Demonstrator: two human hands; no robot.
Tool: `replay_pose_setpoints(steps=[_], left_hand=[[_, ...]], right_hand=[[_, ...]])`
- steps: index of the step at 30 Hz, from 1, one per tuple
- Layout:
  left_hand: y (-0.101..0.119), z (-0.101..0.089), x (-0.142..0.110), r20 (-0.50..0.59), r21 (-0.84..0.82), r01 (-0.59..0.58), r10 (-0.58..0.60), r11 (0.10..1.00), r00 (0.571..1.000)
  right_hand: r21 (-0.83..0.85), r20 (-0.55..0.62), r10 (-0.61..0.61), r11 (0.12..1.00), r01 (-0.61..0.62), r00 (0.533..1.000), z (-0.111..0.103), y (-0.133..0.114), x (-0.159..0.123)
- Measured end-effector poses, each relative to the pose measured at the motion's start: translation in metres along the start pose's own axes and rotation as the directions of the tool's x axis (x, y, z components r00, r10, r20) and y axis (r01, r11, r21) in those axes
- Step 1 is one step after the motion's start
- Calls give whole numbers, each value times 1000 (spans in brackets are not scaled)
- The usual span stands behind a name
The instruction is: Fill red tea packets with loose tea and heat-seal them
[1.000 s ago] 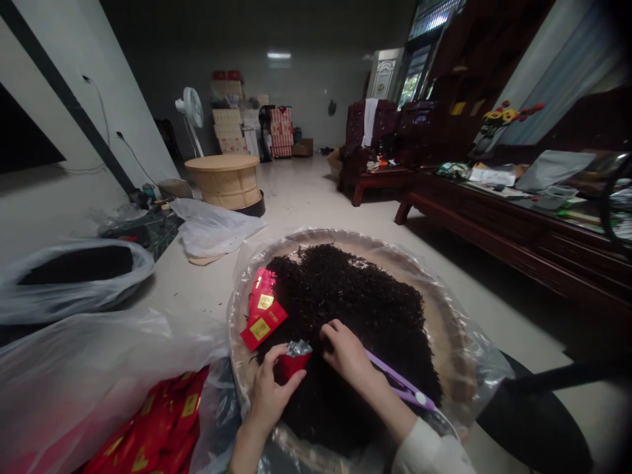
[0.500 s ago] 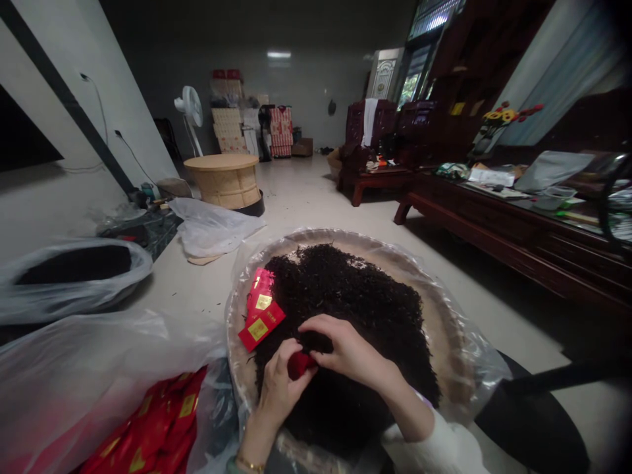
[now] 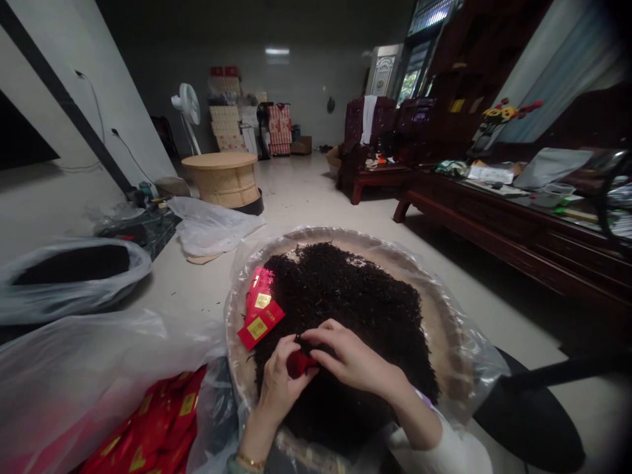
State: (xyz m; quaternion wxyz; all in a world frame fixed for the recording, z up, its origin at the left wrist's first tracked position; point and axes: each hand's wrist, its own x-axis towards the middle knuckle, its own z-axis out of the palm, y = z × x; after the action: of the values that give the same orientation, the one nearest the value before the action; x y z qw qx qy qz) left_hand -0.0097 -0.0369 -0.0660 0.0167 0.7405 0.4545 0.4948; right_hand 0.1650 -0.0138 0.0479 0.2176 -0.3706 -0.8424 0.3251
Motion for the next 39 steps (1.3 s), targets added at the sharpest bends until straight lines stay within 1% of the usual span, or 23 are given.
replay_pose_setpoints(steps=[2, 4, 6, 7, 8, 10, 11, 12, 14, 15, 17, 19, 22, 24, 26, 27, 29, 30, 32, 34, 36, 39], left_hand=[[0, 1, 0, -14, -20, -16, 15, 1000, 1000], [0, 1, 0, -25, -28, -21, 21, 999, 999], [-2, -1, -1, -25, -21, -15, 15, 1000, 1000], [-3, -1, -1, -27, -14, -13, 13, 1000, 1000], [-4, -2, -2, -30, -6, -11, 11, 1000, 999], [-7, -5, -2, -43, 12, -7, 8, 1000, 999], [-8, -6, -3, -48, 19, -4, 5, 1000, 999], [-8, -7, -3, -50, 26, 0, 1, 1000, 999], [-10, -8, -3, -48, 34, 9, -7, 999, 999], [-10, -9, -3, -46, 37, 11, -9, 999, 999], [-10, -10, -3, -42, 41, 16, -14, 999, 999], [-10, -10, -4, -38, 40, 20, -18, 999, 999], [-10, -9, -4, -40, 44, 19, -17, 999, 999], [-9, -9, -3, -40, 49, 16, -14, 999, 999], [-9, -9, -3, -25, 45, 17, -16, 999, 1000], [-8, -9, -3, -16, 42, 19, -19, 999, 1000], [-8, -8, -2, -5, 36, 25, -25, 999, 1000], [-8, -8, -2, -5, 33, 26, -26, 999, 1000], [-8, -7, -1, -10, 24, 26, -26, 999, 1000], [-7, -5, 0, -17, 8, 21, -21, 1000, 1000], [-6, -4, 0, -19, -5, 13, -13, 1000, 1000], [-6, -4, 0, -20, -9, 17, -17, 1000, 1000]], right_hand=[[2, 7, -15, 1000, 15, 1000, 0, 2, 0], [19, -83, -9, 1000, 11, 997, 0, 9, 0], [13, -191, 40, 999, -39, 981, 2, 19, 0], [-19, -200, 66, 997, -71, 978, 5, 25, 0], [-79, -167, 85, 992, -99, 982, 9, 30, 0], [-270, -25, 128, 954, -130, 991, 23, 37, -1], [-378, 36, 163, 916, -138, 986, 31, 38, 0], [-478, 65, 205, 866, -150, 977, 41, 38, 0], [-598, 59, 250, 784, -166, 967, 57, 34, 0], [-622, 47, 265, 762, -180, 963, 63, 32, 1], [-624, 18, 282, 753, -210, 959, 69, 29, 0], [-603, -14, 288, 761, -238, 958, 69, 30, -1], [-569, -47, 273, 783, -250, 961, 64, 39, -4], [-500, -60, 270, 825, -263, 961, 58, 46, -5], [-352, -119, 244, 896, -271, 962, 46, 48, -4], [-255, -166, 216, 933, -254, 962, 40, 46, -3], [-70, -252, 131, 986, -153, 959, 25, 36, 0], [1, -271, 87, 996, -90, 959, 19, 29, 1], [92, -266, 18, 996, 7, 964, 12, 16, 5], [148, -265, -4, 988, 45, 964, 11, 9, 8], [203, -293, 11, 978, 50, 956, 14, 10, 9], [280, -369, 54, 958, 56, 928, 20, 23, 6]])
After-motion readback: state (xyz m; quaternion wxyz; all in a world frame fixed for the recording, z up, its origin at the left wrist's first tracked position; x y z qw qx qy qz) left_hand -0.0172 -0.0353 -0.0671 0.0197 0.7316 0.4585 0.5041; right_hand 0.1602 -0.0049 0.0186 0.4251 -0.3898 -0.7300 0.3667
